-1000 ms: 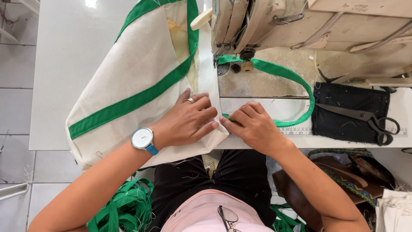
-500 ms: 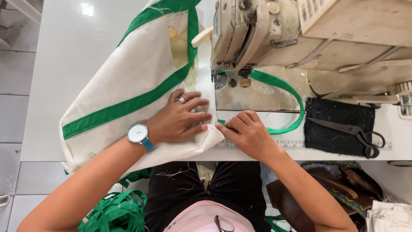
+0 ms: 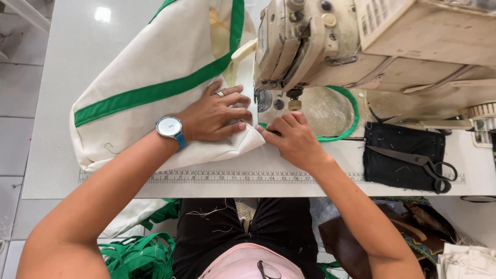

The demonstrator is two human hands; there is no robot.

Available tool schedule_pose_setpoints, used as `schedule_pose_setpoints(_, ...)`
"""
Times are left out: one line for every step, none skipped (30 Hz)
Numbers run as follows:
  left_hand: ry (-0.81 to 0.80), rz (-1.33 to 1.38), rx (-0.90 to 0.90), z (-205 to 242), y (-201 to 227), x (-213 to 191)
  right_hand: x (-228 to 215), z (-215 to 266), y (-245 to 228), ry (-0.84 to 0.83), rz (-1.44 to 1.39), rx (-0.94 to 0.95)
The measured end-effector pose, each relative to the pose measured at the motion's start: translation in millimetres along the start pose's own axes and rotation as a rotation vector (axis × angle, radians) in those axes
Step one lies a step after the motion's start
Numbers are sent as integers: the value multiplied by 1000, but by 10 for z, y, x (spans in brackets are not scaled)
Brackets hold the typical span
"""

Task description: Finishing a canvas bag by positioning it under a sewing machine and trimming excess straps with scissors.

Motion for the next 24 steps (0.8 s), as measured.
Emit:
schedule_pose_setpoints(-12,-24,-7,-16,-17,2,-4,-4,10,9,3,8)
schedule_pose_setpoints(-26,-48,-18,-11,-34,9,2,-9,4,19,1,16)
schedule_pose_setpoints(-27,-51,-15,-18,-43,-31,17,-3,21,21,4,19)
schedule_pose_setpoints(43,-201,-9,-4,-11,-124,36,14,39,22,-2,33)
schedule_pose_setpoints(113,-351,-2,19,30,-211,55,30,54,22,-9,47)
schedule_pose_setpoints(113,-353,-5,46,-9,-320,35,57,64,24,-11,44)
schedule_pose_setpoints(40,-477,-165,68,-189,-392,102,73,82,-63,-37,51)
schedule_pose_setpoints(-34,-601,-328,128,-377,-493,175,84,97,-147,-64,57)
schedule_pose_setpoints(-34,-606,-333,219,-339,-636,178,100,89,-143,-66,52)
schedule_pose_setpoints(-56,-679,-477,354,-416,-819,205,108,93,-158,-56,58)
schedule_pose_setpoints(-77,-750,-621,501,-480,-1011,231,115,101,-173,-46,64)
schedule_pose_setpoints(-77,-757,-627,537,-170,-1099,238,128,95,-166,-48,59)
schedule_pose_setpoints(55,-929,-511,511,323,-1266,255,142,105,-167,-48,61)
schedule_pose_setpoints(189,-1095,-382,497,830,-1392,273,170,114,-168,-47,71)
schedule_pose_setpoints(185,-1102,-379,536,1235,-1304,241,130,135,-161,-48,74)
schedule_pose_setpoints(4,-902,-358,546,1530,-1056,249,124,142,-201,-64,85)
schedule_pose_setpoints(-172,-701,-339,590,1855,-781,261,123,146,-240,-80,97)
schedule_pose_setpoints(-181,-698,-334,611,1960,-460,205,94,117,-242,-87,105)
schedule_pose_setpoints(-320,-672,-306,653,2048,-16,89,54,65,-188,-42,94)
schedule_pose_setpoints(-454,-652,-284,715,2117,407,-24,-23,25,-127,7,77)
schedule_pose_setpoints(-458,-657,-286,639,2160,409,-77,-21,-71,-121,3,79)
schedule_pose_setpoints(-657,-591,-227,599,2186,604,-212,-28,-258,-39,-36,-57)
schedule_pose_setpoints(-854,-519,-170,594,2225,782,-348,-9,-439,43,-75,-193)
schedule_pose_setpoints(-856,-518,-164,522,2132,776,-348,24,-465,40,-74,-188)
Point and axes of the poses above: each hand's wrist, its own z-axis away from the middle knuckle, its own x-axis out of the palm, y = z × x, the point moved 10 cm from there along -z, towards the middle knuckle, and after that the axes turned 8 degrees about -y, right-handed, at the moved point
